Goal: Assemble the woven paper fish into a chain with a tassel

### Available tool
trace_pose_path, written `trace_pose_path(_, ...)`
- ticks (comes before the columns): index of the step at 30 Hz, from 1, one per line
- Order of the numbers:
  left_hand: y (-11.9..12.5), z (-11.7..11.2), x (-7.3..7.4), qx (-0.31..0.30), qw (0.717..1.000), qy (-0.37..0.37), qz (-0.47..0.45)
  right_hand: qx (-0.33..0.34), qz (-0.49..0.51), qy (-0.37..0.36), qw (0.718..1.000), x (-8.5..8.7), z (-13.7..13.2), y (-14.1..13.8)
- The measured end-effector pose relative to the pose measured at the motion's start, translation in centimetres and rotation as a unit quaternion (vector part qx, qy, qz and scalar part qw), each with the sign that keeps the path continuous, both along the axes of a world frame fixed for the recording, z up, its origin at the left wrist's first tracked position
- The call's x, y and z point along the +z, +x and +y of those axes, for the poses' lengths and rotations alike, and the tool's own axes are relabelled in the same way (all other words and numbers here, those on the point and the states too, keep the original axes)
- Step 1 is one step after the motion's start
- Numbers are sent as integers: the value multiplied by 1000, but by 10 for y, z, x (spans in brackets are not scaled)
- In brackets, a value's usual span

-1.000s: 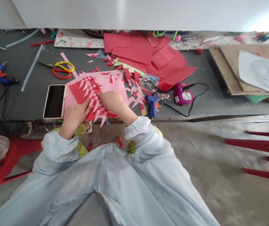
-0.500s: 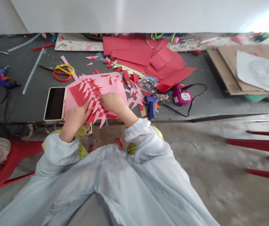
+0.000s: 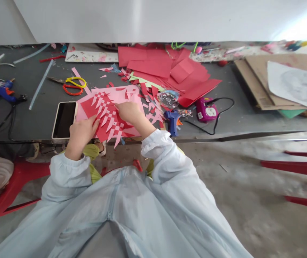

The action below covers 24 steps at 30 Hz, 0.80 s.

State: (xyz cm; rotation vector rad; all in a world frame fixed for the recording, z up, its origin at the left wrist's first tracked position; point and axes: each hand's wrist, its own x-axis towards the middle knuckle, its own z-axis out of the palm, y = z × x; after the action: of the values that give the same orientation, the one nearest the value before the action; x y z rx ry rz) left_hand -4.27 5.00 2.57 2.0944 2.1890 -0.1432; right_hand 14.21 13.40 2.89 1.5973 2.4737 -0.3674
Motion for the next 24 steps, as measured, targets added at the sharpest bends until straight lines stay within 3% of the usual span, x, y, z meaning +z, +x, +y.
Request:
trace_pose_path(18,-2,-1,-4,-13,1000,5,-6,-10,52,-35,998,-7,8,11)
trace_pose_path(24,-5,-6,6,9,1000,5,-14,-30,116,-49,992,5,12,28)
